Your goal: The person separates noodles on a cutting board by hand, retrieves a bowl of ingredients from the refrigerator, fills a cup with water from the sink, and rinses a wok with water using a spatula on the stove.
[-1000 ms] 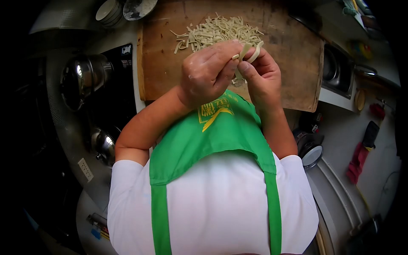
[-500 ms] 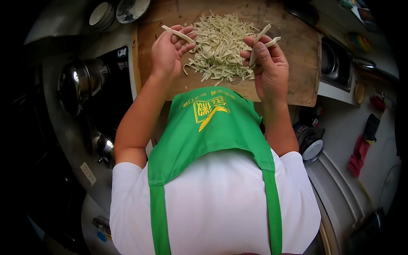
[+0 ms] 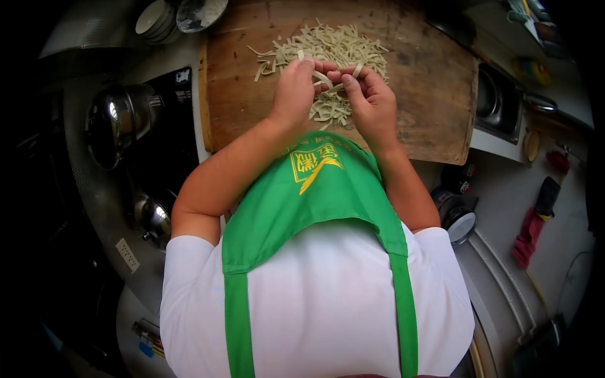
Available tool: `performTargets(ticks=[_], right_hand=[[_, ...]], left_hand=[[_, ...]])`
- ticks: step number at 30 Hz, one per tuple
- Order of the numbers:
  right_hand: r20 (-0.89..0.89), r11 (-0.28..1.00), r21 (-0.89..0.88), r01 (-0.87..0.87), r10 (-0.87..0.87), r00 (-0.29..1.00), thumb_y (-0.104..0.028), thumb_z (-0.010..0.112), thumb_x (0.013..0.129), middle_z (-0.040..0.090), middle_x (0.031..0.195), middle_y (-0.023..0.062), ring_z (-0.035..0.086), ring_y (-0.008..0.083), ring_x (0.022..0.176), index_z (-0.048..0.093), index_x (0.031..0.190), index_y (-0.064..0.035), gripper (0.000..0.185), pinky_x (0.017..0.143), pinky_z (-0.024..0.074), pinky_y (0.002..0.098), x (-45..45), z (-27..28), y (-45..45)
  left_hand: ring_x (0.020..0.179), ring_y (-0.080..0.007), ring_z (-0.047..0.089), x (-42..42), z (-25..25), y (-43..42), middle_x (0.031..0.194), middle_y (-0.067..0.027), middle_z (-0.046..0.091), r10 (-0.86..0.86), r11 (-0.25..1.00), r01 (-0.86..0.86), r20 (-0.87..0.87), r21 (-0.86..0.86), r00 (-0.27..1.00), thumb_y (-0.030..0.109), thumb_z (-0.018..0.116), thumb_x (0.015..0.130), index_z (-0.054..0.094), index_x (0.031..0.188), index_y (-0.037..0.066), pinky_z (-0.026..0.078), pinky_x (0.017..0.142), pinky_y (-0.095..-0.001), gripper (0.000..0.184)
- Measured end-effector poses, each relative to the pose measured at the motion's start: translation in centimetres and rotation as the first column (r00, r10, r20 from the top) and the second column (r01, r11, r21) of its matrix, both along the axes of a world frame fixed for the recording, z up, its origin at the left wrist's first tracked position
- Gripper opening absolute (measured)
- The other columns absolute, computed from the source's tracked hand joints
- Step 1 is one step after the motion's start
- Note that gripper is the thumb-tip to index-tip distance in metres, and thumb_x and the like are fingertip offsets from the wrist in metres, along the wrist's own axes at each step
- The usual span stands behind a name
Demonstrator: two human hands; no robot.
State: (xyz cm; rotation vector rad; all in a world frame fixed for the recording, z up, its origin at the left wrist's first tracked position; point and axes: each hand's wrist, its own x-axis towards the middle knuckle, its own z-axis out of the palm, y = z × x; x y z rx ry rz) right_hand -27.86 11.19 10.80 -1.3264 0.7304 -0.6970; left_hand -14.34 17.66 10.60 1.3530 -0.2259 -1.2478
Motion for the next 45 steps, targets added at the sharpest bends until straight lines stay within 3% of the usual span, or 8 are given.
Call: performTargets(ticks=[4,10,15,21,23,26,38,45], right_hand=[[0.106,0.921,0.374,0.108,-0.159,0.982,-0.009,0.052,0.098,0.068,0.107,0.0161,0.067,0.0189,0.090,0.053,0.121,0.0026,0.026,0.077,0.0559,0.0293,-1.8,0.5,-2.2],[-0.311,0.969,0.062,0.239,-0.209,0.927,-0.015,0.057,0.092,0.060,0.123,0.0187,0.058,0.0223,0.113,0.044,0.134,0.0092,0.050,0.095,0.0464,0.0315,-5.6,-13.0,-8.9],[-0.495,0.905,0.268,0.329,-0.164,0.853,-0.031,0.065,0.088,0.056,0.130,0.0197,0.055,0.0228,0.117,0.042,0.137,0.0080,0.066,0.096,0.0447,0.0315,-6.1,-17.9,-9.5],[-0.620,0.978,0.010,0.207,-0.156,0.769,-0.036,0.063,0.090,0.059,0.123,0.0164,0.061,0.0223,0.105,0.039,0.140,0.0048,0.068,0.091,0.0474,0.0312,1.8,-17.4,-7.1],[-0.051,0.770,0.635,-0.062,0.122,0.991,-0.035,0.059,0.093,0.060,0.123,0.0159,0.063,0.0221,0.103,0.039,0.141,0.0008,0.064,0.087,0.0504,0.0314,2.2,-15.6,-7.4],[0.111,0.568,0.812,-0.133,0.074,0.991,-0.037,0.053,0.096,0.059,0.128,0.0158,0.062,0.0237,0.111,0.044,0.139,-0.0032,0.056,0.090,0.0534,0.0357,0.4,-12.2,-7.8],[0.183,0.566,0.809,-0.159,0.015,0.983,-0.023,0.053,0.097,0.063,0.118,0.0120,0.065,0.0216,0.099,0.050,0.130,0.0013,0.041,0.083,0.0558,0.0369,1.7,-10.0,-8.7],[-0.025,0.849,0.521,-0.089,0.120,0.992,-0.006,0.047,0.090,0.059,0.127,0.0093,0.056,0.0147,0.114,0.045,0.139,0.0000,0.049,0.090,0.0478,0.0266,1.3,-10.6,-8.9]], left_hand=[[0.095,-0.0216,0.064,4.5,-2.8,-0.1,0.104,-0.0137,0.065,0.168,0.986,-0.168,-0.031,0.023,0.985,0.021,0.038,0.100,0.051,0.110,0.001,0.055,0.077,-0.0352,0.025],[0.081,-0.0210,0.064,13.0,-18.3,2.8,0.102,-0.0135,0.064,0.056,0.930,-0.283,0.666,0.237,0.743,0.030,0.049,0.095,0.044,0.129,-0.003,0.054,0.069,-0.0329,0.048],[0.084,-0.0207,0.059,11.7,-17.5,2.9,0.118,-0.0109,0.055,-0.017,0.862,-0.039,0.106,0.505,0.994,0.051,0.045,0.095,0.031,0.143,0.010,0.050,0.075,-0.0361,0.065],[0.122,-0.0320,0.051,3.7,-14.5,-4.1,0.140,-0.0140,0.048,-0.025,0.927,0.098,-0.203,0.363,0.979,0.064,0.038,0.092,0.035,0.145,0.013,0.039,0.100,-0.0478,0.073],[0.124,-0.0303,0.052,3.8,-13.9,-4.4,0.141,-0.0138,0.049,-0.032,0.939,0.117,-0.255,0.324,0.966,0.060,0.038,0.095,0.039,0.143,0.011,0.041,0.101,-0.0476,0.069],[0.116,-0.0263,0.059,5.2,-7.4,-3.5,0.129,-0.0139,0.059,-0.087,0.995,0.099,-0.575,-0.011,0.813,0.050,0.034,0.099,0.050,0.134,0.005,0.048,0.100,-0.0420,0.059],[0.109,-0.0247,0.062,8.0,-1.5,-0.7,0.135,-0.0147,0.050,-0.219,0.951,0.091,-0.437,-0.296,0.873,0.026,0.038,0.099,0.026,0.146,0.005,0.062,0.064,-0.0319,0.053],[0.118,-0.0279,0.056,7.9,-1.2,-0.7,0.134,-0.0160,0.052,-0.271,0.937,0.140,-0.412,-0.320,0.870,0.013,0.045,0.090,0.031,0.145,0.003,0.052,0.096,-0.0433,0.057]])
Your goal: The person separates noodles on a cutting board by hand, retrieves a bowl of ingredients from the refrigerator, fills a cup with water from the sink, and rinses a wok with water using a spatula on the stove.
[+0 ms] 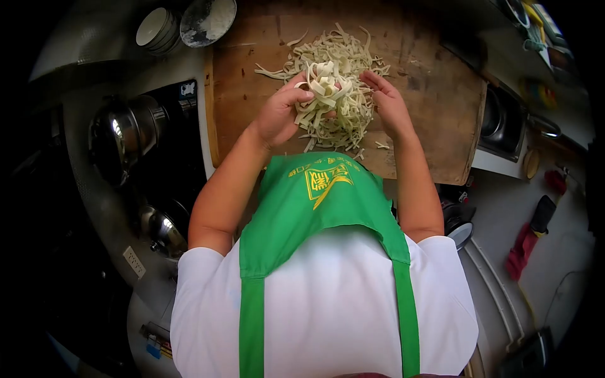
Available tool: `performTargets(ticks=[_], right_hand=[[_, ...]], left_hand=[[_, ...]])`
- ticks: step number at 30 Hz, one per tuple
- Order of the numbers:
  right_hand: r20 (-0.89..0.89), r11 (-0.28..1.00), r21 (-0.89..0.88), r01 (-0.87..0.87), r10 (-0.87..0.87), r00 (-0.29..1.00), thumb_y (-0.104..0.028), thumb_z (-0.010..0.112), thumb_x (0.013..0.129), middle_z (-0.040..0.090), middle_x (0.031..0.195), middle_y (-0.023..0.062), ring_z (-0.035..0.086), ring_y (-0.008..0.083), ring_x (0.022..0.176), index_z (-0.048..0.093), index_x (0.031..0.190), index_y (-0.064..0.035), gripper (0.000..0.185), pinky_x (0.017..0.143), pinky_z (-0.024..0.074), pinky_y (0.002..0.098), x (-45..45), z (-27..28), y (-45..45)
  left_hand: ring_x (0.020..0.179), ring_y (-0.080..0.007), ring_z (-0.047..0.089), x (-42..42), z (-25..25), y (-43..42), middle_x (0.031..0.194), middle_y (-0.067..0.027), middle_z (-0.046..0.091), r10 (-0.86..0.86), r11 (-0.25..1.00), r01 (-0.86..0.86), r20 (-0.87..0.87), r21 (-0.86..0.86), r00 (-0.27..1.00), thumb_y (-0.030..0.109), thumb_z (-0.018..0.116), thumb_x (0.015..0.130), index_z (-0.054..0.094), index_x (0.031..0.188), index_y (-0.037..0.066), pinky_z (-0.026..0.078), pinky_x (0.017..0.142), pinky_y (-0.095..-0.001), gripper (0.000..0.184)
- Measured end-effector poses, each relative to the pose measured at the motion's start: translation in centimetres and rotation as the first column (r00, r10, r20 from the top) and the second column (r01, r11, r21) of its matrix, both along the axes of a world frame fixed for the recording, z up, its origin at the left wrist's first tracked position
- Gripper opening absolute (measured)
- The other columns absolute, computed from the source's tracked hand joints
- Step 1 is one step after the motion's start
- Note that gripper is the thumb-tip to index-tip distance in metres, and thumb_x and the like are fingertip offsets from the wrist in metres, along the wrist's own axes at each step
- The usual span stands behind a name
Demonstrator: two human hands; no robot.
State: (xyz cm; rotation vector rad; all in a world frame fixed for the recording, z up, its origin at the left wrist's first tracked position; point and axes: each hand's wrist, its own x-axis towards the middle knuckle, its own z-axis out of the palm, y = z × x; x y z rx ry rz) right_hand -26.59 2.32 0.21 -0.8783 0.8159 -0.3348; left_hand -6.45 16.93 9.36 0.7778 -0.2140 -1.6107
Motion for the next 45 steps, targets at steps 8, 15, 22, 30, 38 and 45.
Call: performTargets(ticks=[8,15,22,30,38,45], right_hand=[[-0.425,0.730,-0.648,-0.218,-0.109,0.899,-0.022,0.058,0.091,0.069,0.110,0.0137,0.065,0.0247,0.096,0.064,0.120,-0.0071,0.033,0.084,0.0504,0.0350,4.8,-1.6,-1.0],[-0.678,0.290,-0.720,-0.630,-0.099,0.729,-0.017,0.060,0.086,0.068,0.102,0.0121,0.064,0.0313,0.094,0.064,0.111,-0.0066,0.028,0.081,0.0513,0.0424,11.4,-2.7,-3.3],[0.302,0.916,0.195,-0.350,0.284,0.910,-0.010,0.056,0.090,0.065,0.113,0.0061,0.062,0.0190,0.107,0.059,0.113,-0.0061,0.023,0.086,0.0530,0.0353,9.8,2.6,-3.5],[0.304,0.935,0.090,-0.343,0.302,0.904,0.000,0.057,0.088,0.059,0.127,0.0124,0.056,0.0224,0.119,0.053,0.123,-0.0002,0.035,0.095,0.0511,0.0371,6.0,7.7,0.4],[0.288,0.966,0.156,-0.206,0.156,0.945,0.001,0.049,0.093,0.049,0.136,0.0188,0.055,0.0289,0.120,0.049,0.123,0.0029,0.030,0.096,0.0533,0.0409,2.4,7.8,1.7],[0.200,0.984,0.174,-0.026,-0.009,0.980,0.008,0.045,0.089,0.046,0.138,0.0236,0.051,0.0345,0.125,0.044,0.125,0.0038,0.036,0.101,0.0499,0.0450,2.8,5.7,1.9]], left_hand=[[0.122,-0.0260,0.051,1.1,-6.0,2.2,0.134,-0.0123,0.051,0.093,0.982,-0.112,0.127,0.154,0.987,0.012,0.041,0.088,0.037,0.140,0.000,0.045,0.099,-0.0438,0.053],[0.121,-0.0307,0.052,1.7,-9.5,6.0,0.143,-0.0170,0.041,0.071,0.858,-0.196,0.269,0.474,0.961,0.035,0.038,0.099,0.025,0.147,0.003,0.047,0.098,-0.0426,0.059],[0.123,-0.0300,0.051,2.8,-8.7,6.3,0.137,-0.0198,0.049,0.202,0.913,-0.212,0.065,0.348,0.977,0.046,0.037,0.100,0.026,0.146,0.006,0.045,0.100,-0.0459,0.062],[0.113,-0.0244,0.057,1.9,-2.8,0.8,0.124,-0.0149,0.056,0.051,0.999,-0.049,-0.123,0.019,0.991,0.033,0.040,0.101,0.040,0.135,0.005,0.051,0.095,-0.0441,0.044],[0.109,-0.0236,0.062,2.2,-2.1,1.6,0.114,-0.0127,0.062,0.068,0.997,-0.068,-0.002,0.047,0.998,0.013,0.043,0.098,0.052,0.109,0.006,0.058,0.080,-0.0349,0.016],[0.125,-0.0282,0.052,2.0,-2.3,3.6,0.123,-0.0181,0.058,-0.021,0.999,0.020,-0.033,-0.027,0.999,0.014,0.040,0.093,0.049,0.089,0.010,0.049,0.094,-0.0401,0.010]])
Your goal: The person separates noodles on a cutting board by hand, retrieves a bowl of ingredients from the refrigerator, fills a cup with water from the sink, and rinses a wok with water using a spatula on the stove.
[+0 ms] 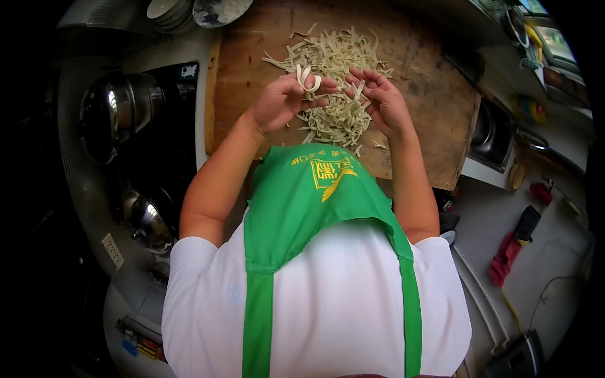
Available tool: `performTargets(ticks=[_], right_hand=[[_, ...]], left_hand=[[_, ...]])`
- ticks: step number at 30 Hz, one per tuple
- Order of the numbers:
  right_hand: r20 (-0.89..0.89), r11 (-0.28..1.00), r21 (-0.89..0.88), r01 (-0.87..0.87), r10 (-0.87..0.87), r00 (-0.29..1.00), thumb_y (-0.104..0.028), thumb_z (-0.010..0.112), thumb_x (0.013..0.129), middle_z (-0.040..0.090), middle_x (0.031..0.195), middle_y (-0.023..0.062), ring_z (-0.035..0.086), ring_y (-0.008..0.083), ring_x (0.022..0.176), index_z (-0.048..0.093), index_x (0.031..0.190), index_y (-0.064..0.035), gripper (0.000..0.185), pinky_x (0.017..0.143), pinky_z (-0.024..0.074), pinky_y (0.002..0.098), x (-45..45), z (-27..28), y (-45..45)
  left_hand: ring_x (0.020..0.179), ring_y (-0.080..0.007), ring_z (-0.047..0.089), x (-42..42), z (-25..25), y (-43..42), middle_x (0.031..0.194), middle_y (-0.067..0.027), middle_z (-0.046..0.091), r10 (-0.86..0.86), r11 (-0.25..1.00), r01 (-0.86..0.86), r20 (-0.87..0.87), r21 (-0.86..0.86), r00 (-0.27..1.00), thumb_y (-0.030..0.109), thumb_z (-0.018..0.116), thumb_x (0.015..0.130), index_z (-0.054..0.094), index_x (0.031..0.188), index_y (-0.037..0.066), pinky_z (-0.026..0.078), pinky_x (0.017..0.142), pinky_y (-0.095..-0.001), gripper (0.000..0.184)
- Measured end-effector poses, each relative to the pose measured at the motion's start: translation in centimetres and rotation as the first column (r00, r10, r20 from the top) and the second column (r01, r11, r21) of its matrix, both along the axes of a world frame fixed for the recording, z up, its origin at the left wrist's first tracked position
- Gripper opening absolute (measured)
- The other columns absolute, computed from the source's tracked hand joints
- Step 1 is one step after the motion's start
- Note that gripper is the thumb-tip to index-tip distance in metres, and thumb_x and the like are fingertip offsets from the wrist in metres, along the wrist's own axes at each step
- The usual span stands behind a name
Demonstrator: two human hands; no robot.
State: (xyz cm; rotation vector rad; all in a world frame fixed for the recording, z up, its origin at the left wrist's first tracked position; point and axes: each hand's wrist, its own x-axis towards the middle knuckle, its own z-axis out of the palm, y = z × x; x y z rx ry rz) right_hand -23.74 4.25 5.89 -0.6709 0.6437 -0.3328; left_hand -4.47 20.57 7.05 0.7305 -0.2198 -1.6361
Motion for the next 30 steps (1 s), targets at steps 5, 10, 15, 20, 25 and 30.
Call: performTargets(ticks=[5,10,15,20,25,30], right_hand=[[0.162,0.977,0.211,0.028,-0.063,0.985,0.010,0.044,0.088,0.050,0.134,0.0221,0.051,0.0316,0.126,0.047,0.122,0.0051,0.035,0.102,0.0499,0.0420,0.1,1.0,-0.4],[-0.472,0.943,-0.330,-0.035,-0.133,0.872,-0.006,0.050,0.092,0.061,0.112,0.0085,0.061,0.0168,0.096,0.056,0.116,0.0000,0.026,0.079,0.0541,0.0310,-4.2,-8.5,-1.4],[-0.722,0.990,-0.129,-0.049,-0.060,0.690,-0.016,0.058,0.091,0.061,0.108,0.0020,0.057,0.0105,0.090,0.055,0.120,-0.0045,0.032,0.070,0.0495,0.0256,-8.5,-11.7,3.0],[-0.450,0.996,0.085,-0.013,0.050,0.892,-0.011,0.060,0.088,0.059,0.103,0.0004,0.057,0.0113,0.088,0.053,0.121,-0.0070,0.034,0.070,0.0495,0.0262,-4.1,-9.9,5.1],[-0.115,0.986,0.066,-0.156,0.162,0.980,0.003,0.054,0.080,0.058,0.095,0.0006,0.056,0.0121,0.079,0.056,0.106,-0.0086,0.029,0.071,0.0498,0.0254,-2.8,-4.0,4.7],[-0.098,0.995,0.096,0.037,-0.027,0.995,0.012,0.044,0.075,0.061,0.092,0.0007,0.057,0.0110,0.080,0.059,0.095,-0.0073,0.031,0.068,0.0460,0.0258,-3.4,-3.0,3.6]], left_hand=[[0.123,-0.0199,0.049,0.5,-1.4,0.7,0.126,-0.0119,0.057,-0.098,0.989,0.051,0.362,0.135,0.927,0.020,0.045,0.093,0.060,0.104,0.007,0.038,0.103,-0.0383,0.023],[0.098,-0.0174,0.057,1.3,-11.3,4.5,0.123,-0.0054,0.055,-0.300,0.761,-0.282,0.703,0.584,0.645,0.031,0.047,0.098,0.053,0.128,0.006,0.049,0.082,-0.0328,0.040],[0.096,-0.0218,0.058,-1.0,-13.2,6.6,0.119,-0.0065,0.055,-0.136,0.701,-0.174,0.369,0.692,0.920,0.034,0.049,0.097,0.040,0.139,0.009,0.049,0.084,-0.0350,0.050],[0.101,-0.0241,0.057,-4.2,-11.5,1.4,0.120,-0.0082,0.053,-0.202,0.734,0.022,0.187,0.678,0.961,0.036,0.050,0.098,0.039,0.139,0.011,0.046,0.092,-0.0395,0.050],[0.108,-0.0222,0.057,-3.8,-5.1,0.2,0.123,-0.0084,0.057,-0.142,0.949,0.121,0.049,0.292,0.989,0.035,0.048,0.099,0.048,0.132,0.010,0.045,0.095,-0.0404,0.041],[0.115,-0.0237,0.057,-1.8,-4.0,2.2,0.127,-0.0108,0.059,-0.044,0.976,0.044,-0.002,0.214,0.999,0.028,0.042,0.096,0.049,0.133,0.004,0.045,0.097,-0.0406,0.045]])
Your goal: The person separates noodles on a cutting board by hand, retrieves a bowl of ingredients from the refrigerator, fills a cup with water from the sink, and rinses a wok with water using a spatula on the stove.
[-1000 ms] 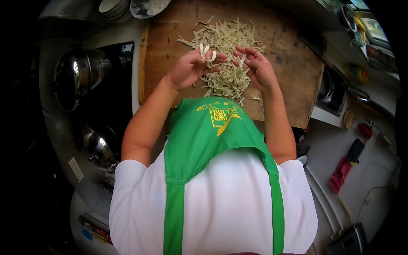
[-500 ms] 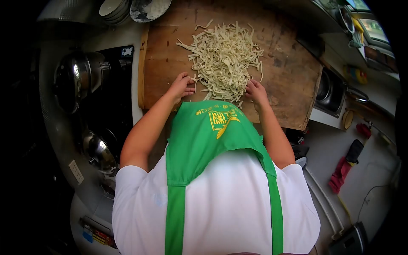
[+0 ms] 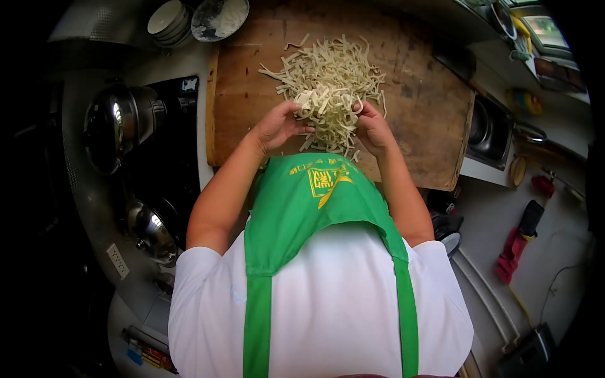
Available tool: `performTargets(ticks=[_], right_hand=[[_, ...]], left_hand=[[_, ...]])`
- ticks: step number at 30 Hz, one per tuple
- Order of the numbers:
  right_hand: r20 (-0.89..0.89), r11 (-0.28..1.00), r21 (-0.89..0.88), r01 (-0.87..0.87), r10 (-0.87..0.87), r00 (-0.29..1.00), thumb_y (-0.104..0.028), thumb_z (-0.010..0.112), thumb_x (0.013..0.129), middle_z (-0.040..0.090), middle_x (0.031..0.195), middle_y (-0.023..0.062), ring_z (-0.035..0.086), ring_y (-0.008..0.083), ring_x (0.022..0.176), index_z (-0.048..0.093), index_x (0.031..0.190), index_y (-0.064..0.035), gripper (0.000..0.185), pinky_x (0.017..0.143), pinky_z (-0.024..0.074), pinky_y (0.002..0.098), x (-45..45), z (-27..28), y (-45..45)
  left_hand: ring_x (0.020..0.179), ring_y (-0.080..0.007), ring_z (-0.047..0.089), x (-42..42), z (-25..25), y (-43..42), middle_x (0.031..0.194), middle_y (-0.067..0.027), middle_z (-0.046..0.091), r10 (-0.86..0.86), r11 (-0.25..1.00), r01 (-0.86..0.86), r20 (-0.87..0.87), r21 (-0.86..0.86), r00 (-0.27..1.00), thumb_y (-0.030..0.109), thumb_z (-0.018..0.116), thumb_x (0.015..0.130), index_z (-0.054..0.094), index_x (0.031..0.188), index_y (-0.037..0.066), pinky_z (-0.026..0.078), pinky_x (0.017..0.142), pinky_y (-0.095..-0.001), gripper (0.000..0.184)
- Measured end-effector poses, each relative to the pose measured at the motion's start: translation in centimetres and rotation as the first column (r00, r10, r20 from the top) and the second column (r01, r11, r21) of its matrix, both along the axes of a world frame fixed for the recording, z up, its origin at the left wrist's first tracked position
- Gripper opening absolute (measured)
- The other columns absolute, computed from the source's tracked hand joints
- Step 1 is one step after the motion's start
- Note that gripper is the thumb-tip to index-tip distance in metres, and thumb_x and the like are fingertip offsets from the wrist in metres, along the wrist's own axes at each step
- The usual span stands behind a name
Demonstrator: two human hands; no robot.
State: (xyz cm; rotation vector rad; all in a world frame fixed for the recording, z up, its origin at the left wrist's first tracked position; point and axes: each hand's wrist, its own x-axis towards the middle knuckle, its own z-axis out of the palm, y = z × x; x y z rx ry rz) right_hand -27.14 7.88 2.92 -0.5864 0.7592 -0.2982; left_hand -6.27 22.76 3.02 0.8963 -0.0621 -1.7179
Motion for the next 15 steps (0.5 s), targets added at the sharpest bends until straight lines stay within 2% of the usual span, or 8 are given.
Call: performTargets(ticks=[3,4,5,7,9,11,13,15], right_hand=[[-0.275,0.958,-0.249,-0.142,0.070,0.959,0.011,0.045,0.077,0.063,0.090,0.0013,0.058,0.0122,0.080,0.062,0.095,-0.0063,0.031,0.071,0.0468,0.0263,-0.7,-2.8,-1.2],[-0.322,0.969,-0.235,-0.077,-0.003,0.947,0.006,0.049,0.082,0.065,0.090,0.0026,0.058,0.0125,0.077,0.064,0.098,-0.0035,0.024,0.069,0.0472,0.0264,-0.7,-3.9,-1.6],[-0.323,0.969,-0.235,-0.078,-0.002,0.946,0.006,0.049,0.082,0.065,0.090,0.0026,0.058,0.0125,0.077,0.064,0.098,-0.0035,0.024,0.069,0.0472,0.0264,-0.9,-4.8,-1.6],[-0.530,0.755,-0.618,-0.219,-0.194,0.826,-0.001,0.052,0.086,0.066,0.090,0.0037,0.059,0.0120,0.076,0.064,0.100,-0.0008,0.019,0.065,0.0474,0.0269,-1.0,-6.6,-1.9],[-0.441,0.726,-0.668,-0.163,-0.209,0.873,-0.006,0.054,0.088,0.069,0.093,0.0080,0.062,0.0145,0.076,0.064,0.101,0.0006,0.018,0.063,0.0481,0.0287,0.3,-6.3,-1.6],[-0.445,0.333,-0.871,-0.362,-0.221,0.868,-0.009,0.057,0.089,0.068,0.092,0.0116,0.065,0.0204,0.078,0.064,0.100,0.0004,0.017,0.065,0.0503,0.0321,3.2,-3.2,-0.1],[-0.421,0.280,-0.885,-0.371,-0.145,0.895,-0.013,0.062,0.087,0.067,0.091,0.0142,0.065,0.0276,0.080,0.065,0.098,-0.0011,0.017,0.069,0.0524,0.0376,5.9,-3.2,0.6],[-0.395,-0.267,-0.867,-0.420,-0.145,0.907,-0.014,0.064,0.084,0.068,0.093,0.0133,0.065,0.0302,0.082,0.065,0.095,-0.0030,0.016,0.071,0.0528,0.0415,8.4,-3.6,0.6]], left_hand=[[0.116,-0.0226,0.057,1.5,-0.3,1.5,0.125,-0.0102,0.060,-0.125,0.986,0.123,-0.009,-0.113,0.992,0.030,0.040,0.098,0.052,0.130,0.005,0.045,0.097,-0.0389,0.042],[0.116,-0.0226,0.057,1.7,-0.8,1.9,0.125,-0.0102,0.060,-0.124,0.986,0.122,-0.012,-0.111,0.992,0.030,0.040,0.098,0.052,0.130,0.005,0.045,0.097,-0.0389,0.042],[0.115,-0.0219,0.057,1.8,-1.6,2.4,0.124,-0.0096,0.061,-0.105,0.994,0.105,0.080,0.003,0.991,0.033,0.039,0.099,0.054,0.127,0.006,0.045,0.096,-0.0376,0.041],[0.115,-0.0211,0.057,1.9,-3.3,2.9,0.123,-0.0090,0.061,-0.083,0.992,0.064,0.177,0.111,0.981,0.035,0.037,0.101,0.055,0.125,0.007,0.045,0.096,-0.0363,0.041],[0.113,-0.0202,0.058,1.8,-4.7,3.7,0.121,-0.0077,0.063,-0.099,0.930,-0.016,0.291,0.368,0.952,0.041,0.034,0.103,0.057,0.120,0.008,0.046,0.094,-0.0340,0.044],[0.113,-0.0203,0.058,1.8,-5.8,4.6,0.121,-0.0082,0.063,-0.124,0.921,0.003,0.285,0.389,0.951,0.043,0.034,0.103,0.056,0.121,0.008,0.046,0.093,-0.0337,0.045],[0.112,-0.0204,0.058,1.5,-5.7,5.0,0.121,-0.0087,0.063,-0.148,0.914,0.025,0.275,0.406,0.950,0.045,0.033,0.103,0.055,0.122,0.008,0.047,0.092,-0.0334,0.047],[0.109,-0.0217,0.060,1.0,-5.1,5.2,0.120,-0.0118,0.063,-0.039,0.925,-0.067,0.270,0.374,0.962,0.043,0.034,0.103,0.050,0.127,0.006,0.048,0.091,-0.0344,0.047]])
